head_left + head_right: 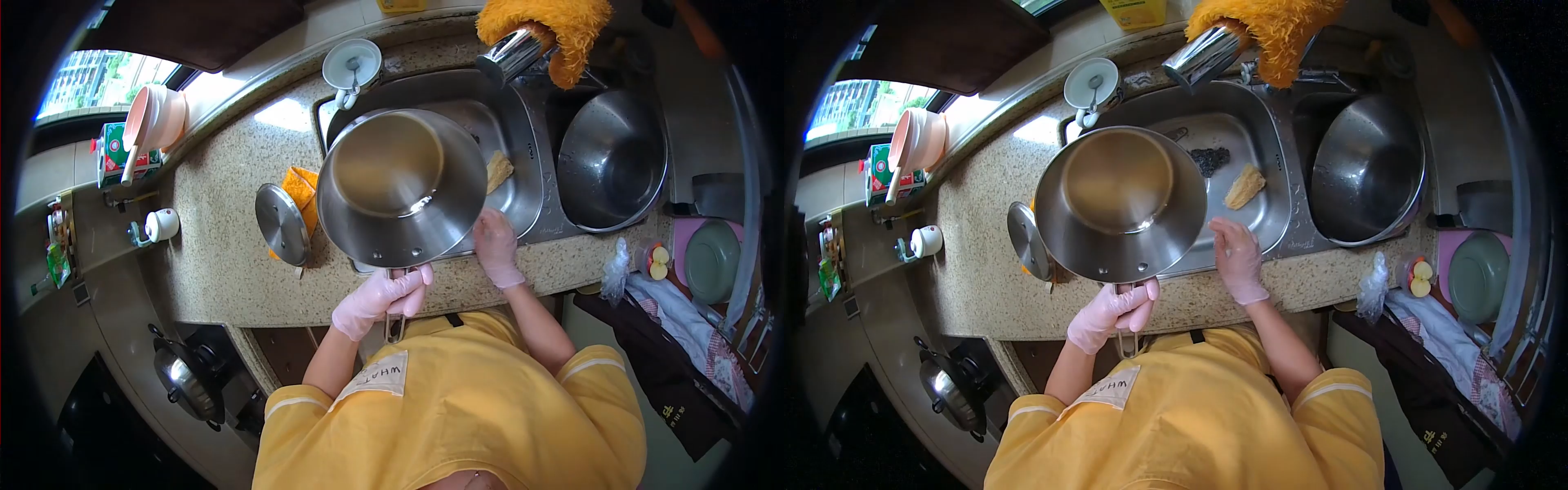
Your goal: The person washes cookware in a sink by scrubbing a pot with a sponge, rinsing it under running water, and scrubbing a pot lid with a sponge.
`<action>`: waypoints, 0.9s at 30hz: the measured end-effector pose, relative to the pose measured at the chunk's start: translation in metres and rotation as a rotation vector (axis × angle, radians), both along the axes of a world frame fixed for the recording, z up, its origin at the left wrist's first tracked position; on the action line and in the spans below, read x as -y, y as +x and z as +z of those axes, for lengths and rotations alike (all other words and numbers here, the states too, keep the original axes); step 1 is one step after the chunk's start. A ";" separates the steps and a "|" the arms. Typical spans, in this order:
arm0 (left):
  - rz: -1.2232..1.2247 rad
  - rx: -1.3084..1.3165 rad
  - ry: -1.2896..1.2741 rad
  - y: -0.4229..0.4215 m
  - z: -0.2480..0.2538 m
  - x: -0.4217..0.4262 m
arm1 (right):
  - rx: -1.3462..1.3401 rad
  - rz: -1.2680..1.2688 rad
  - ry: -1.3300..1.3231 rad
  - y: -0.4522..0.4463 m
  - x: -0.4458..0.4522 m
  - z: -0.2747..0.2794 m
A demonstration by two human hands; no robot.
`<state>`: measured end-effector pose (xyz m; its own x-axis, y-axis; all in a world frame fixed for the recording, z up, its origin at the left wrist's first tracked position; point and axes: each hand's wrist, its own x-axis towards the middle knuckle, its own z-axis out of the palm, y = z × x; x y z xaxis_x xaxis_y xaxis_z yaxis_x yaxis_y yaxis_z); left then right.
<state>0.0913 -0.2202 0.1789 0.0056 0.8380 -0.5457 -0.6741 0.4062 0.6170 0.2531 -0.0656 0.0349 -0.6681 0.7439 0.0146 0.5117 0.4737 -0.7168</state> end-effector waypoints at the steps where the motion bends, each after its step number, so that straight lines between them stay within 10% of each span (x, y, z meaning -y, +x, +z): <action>1: 0.006 -0.039 -0.006 0.000 -0.002 -0.002 | -0.099 -0.070 -0.212 0.000 -0.001 0.002; 8: 0.058 -0.313 -0.188 0.007 -0.017 -0.007 | -0.603 -0.027 -1.184 -0.039 0.027 0.092; 13: 0.134 -0.613 -0.038 0.020 -0.065 0.006 | -0.359 -0.219 -1.133 -0.084 0.053 0.088; 18: -0.053 -1.174 0.115 0.014 -0.081 0.025 | -0.370 0.162 -0.486 -0.087 0.057 0.039; 21: 0.181 -0.772 0.101 0.015 -0.075 0.020 | -0.568 -0.085 -1.309 -0.073 0.050 0.082; 27: 0.350 -0.369 -0.140 0.014 -0.016 -0.005 | -0.517 0.193 -1.244 -0.061 0.023 0.101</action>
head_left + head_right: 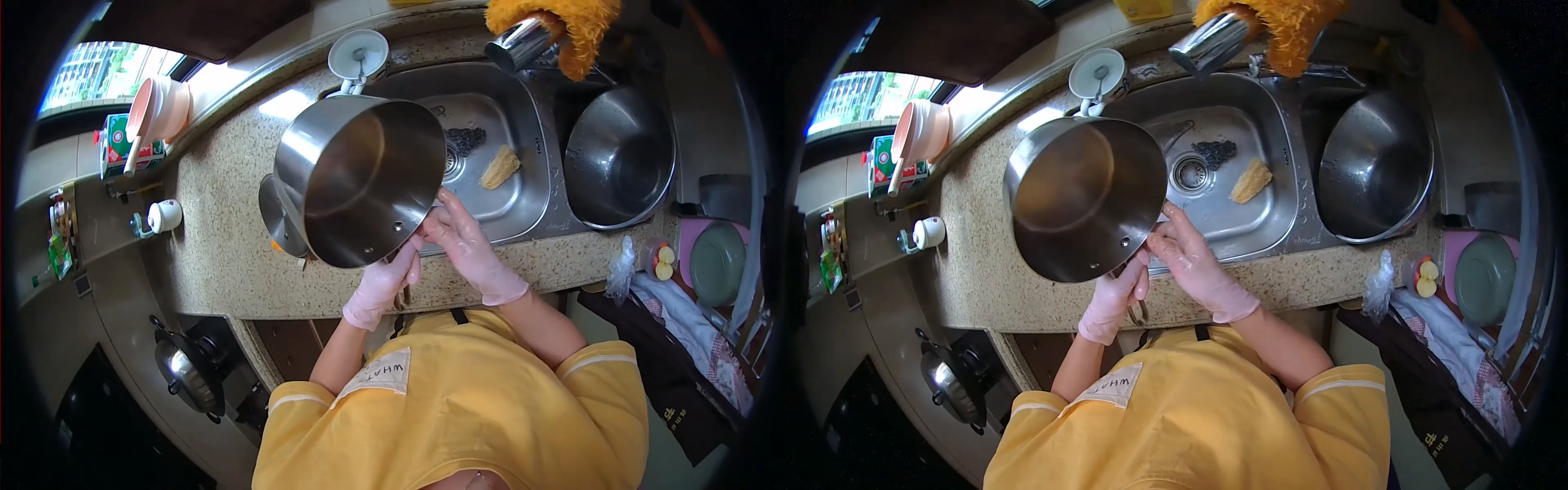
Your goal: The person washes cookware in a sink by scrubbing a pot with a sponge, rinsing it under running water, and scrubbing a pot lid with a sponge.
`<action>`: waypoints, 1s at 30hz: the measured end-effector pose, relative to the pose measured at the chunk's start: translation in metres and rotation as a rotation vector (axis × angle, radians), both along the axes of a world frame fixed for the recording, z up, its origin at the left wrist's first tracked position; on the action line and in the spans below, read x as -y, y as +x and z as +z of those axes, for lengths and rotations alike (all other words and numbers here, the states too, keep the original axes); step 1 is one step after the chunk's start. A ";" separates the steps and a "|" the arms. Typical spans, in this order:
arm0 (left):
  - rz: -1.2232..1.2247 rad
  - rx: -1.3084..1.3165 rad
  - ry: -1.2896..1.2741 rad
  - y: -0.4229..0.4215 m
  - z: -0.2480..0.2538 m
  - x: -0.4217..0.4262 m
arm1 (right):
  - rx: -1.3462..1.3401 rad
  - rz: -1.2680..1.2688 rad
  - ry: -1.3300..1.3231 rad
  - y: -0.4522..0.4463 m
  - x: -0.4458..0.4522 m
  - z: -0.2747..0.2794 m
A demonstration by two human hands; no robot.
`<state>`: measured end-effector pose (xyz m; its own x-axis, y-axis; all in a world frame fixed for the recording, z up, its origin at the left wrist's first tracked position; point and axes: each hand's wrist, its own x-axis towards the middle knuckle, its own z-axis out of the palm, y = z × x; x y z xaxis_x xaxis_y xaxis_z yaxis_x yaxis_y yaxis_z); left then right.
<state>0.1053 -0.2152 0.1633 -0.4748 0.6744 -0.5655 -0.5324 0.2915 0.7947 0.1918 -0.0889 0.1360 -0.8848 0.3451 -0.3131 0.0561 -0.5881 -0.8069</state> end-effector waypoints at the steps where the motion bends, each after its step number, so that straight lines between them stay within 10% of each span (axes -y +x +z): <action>1: 0.010 0.030 0.004 0.000 -0.001 0.002 | 0.016 -0.060 -0.055 0.000 -0.001 0.004; 4: 0.042 0.101 0.074 0.000 0.002 0.006 | 0.080 -0.047 -0.112 -0.008 -0.022 0.001; 12: 0.049 0.177 0.082 -0.006 -0.003 0.019 | 0.338 -0.121 1.006 -0.032 -0.079 -0.157; 19: -0.041 0.241 -0.090 -0.002 -0.024 0.050 | 0.947 -0.024 1.466 -0.070 -0.109 -0.199; 26: -0.089 0.375 -0.102 -0.003 -0.029 0.057 | 0.893 0.358 1.447 -0.050 -0.103 -0.214; 30: -0.101 0.392 -0.133 -0.003 -0.036 0.058 | 0.692 0.015 1.140 -0.030 -0.105 -0.234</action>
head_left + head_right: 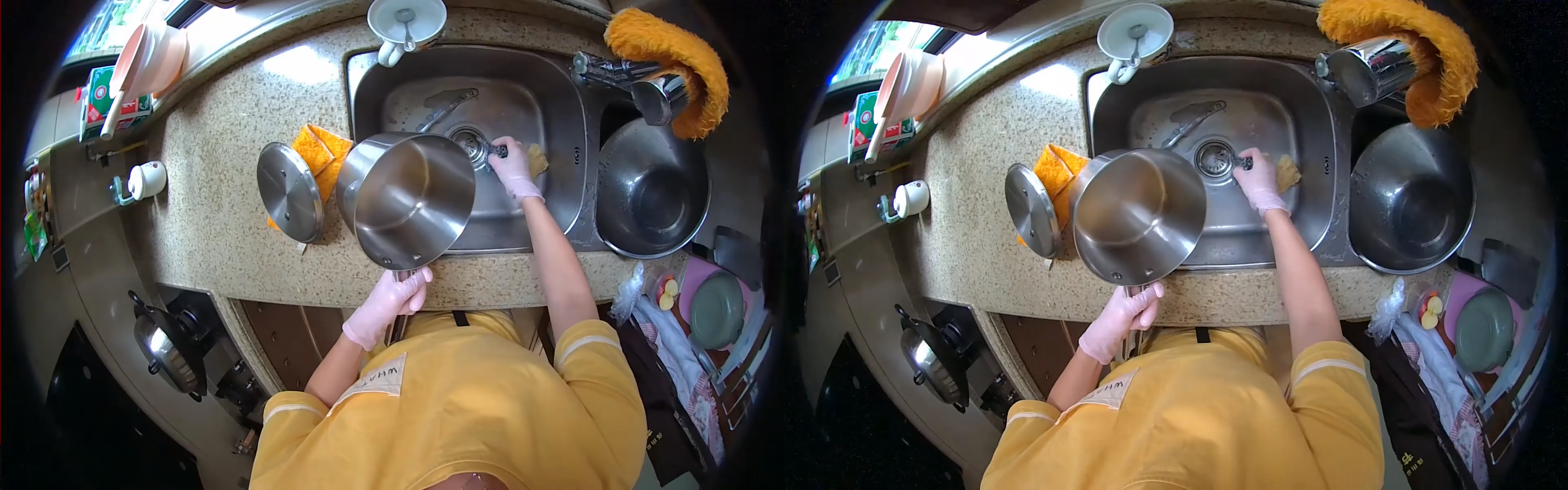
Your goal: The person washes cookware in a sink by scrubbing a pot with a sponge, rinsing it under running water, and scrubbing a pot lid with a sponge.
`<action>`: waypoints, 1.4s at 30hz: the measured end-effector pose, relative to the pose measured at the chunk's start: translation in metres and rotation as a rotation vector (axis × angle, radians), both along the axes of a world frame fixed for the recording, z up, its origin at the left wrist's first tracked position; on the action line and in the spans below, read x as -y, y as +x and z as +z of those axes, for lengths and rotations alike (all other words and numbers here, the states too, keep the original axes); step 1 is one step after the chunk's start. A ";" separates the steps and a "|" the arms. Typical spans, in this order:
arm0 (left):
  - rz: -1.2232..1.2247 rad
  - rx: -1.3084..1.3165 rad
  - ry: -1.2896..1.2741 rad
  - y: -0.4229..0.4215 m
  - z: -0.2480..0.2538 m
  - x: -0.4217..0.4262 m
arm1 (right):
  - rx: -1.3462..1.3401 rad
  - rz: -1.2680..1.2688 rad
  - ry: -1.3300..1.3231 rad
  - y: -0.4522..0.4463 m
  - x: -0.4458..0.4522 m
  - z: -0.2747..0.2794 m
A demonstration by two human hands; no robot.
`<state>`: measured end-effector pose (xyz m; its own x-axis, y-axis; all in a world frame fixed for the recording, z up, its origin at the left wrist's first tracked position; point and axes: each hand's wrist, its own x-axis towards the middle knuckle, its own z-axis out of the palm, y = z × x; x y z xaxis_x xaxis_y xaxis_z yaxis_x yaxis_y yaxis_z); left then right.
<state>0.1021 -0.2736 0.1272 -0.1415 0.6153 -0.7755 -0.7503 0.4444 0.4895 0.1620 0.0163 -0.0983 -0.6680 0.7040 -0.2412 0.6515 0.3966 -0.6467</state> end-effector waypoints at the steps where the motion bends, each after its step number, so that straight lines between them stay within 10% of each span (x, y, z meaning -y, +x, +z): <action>1: -0.007 -0.008 -0.004 0.000 -0.004 0.001 | -0.055 -0.076 -0.097 0.003 -0.004 0.001; 10: 0.019 0.035 0.006 -0.002 -0.010 -0.003 | -0.317 -0.145 -1.091 0.012 -0.013 0.138; 16: -0.008 -0.101 -0.011 0.003 -0.022 -0.013 | -0.433 0.368 -0.724 0.000 0.067 0.216; 19: -0.008 -0.081 -0.043 0.003 -0.019 -0.021 | -0.141 0.694 0.236 -0.014 0.097 0.176; 22: -0.021 -0.022 -0.054 0.005 -0.022 -0.024 | 0.132 0.586 0.035 -0.026 0.119 0.168; 25: -0.044 -0.080 -0.043 0.010 -0.027 -0.027 | -0.159 0.365 -0.459 -0.035 0.135 0.176; 32: -0.189 -0.466 -0.027 -0.010 -0.034 -0.035 | 0.135 0.581 -0.134 -0.031 0.103 0.176; 34: -0.211 -0.569 0.021 -0.009 -0.041 -0.036 | -0.300 0.360 -0.104 -0.027 0.123 0.164; 39: -0.207 -0.414 -0.107 -0.003 -0.025 -0.041 | 0.128 0.604 -0.134 -0.029 0.087 0.190; 40: -0.208 -0.359 -0.128 -0.006 -0.028 -0.044 | -0.325 0.452 0.067 -0.018 0.119 0.145; 42: -0.126 -0.580 0.041 0.001 -0.033 -0.045 | -0.411 0.256 -0.294 -0.027 0.121 0.182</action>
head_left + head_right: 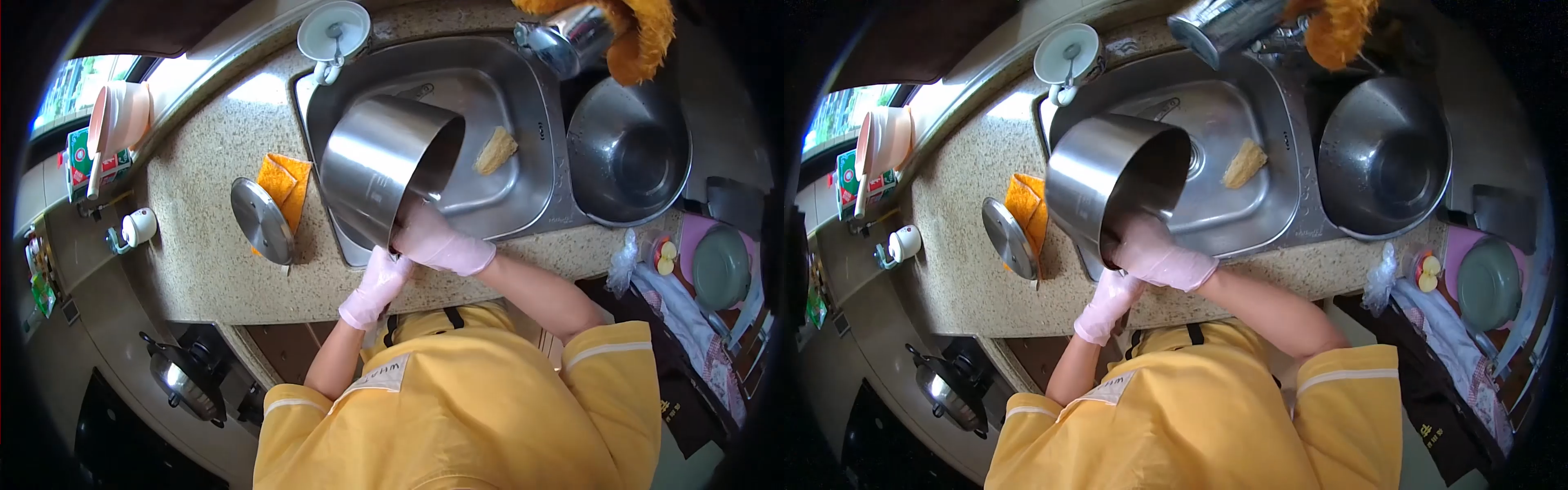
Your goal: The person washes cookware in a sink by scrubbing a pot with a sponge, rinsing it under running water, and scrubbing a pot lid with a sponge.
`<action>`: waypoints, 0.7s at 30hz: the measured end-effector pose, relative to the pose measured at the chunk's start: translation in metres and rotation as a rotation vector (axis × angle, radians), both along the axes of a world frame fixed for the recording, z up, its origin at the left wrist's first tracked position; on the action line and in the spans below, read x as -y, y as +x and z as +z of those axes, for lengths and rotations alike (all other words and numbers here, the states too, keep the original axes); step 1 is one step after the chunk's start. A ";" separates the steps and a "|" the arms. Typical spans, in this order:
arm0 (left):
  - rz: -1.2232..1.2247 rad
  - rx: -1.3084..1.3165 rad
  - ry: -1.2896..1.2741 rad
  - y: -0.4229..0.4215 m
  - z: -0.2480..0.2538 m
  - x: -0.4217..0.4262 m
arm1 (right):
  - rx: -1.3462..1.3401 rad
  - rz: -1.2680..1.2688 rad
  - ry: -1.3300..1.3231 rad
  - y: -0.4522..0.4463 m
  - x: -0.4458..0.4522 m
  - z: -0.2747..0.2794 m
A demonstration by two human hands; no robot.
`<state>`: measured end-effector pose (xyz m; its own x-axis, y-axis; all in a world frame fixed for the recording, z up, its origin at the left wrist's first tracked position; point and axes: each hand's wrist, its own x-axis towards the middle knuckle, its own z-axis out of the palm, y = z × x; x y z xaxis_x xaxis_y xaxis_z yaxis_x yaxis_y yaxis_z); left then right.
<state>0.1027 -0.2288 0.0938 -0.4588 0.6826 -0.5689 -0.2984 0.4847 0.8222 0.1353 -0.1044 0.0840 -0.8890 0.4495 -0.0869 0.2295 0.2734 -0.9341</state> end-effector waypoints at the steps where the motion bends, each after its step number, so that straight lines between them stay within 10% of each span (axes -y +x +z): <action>1: -0.010 -0.048 0.011 0.000 -0.008 0.005 | 0.136 0.089 0.081 0.001 -0.008 0.010; 11: 0.018 0.148 -0.150 -0.007 0.014 -0.003 | 0.364 0.197 0.493 0.008 -0.026 -0.001; 21: -0.001 0.623 0.142 -0.018 0.043 -0.011 | -0.303 -0.650 0.031 0.071 -0.061 0.023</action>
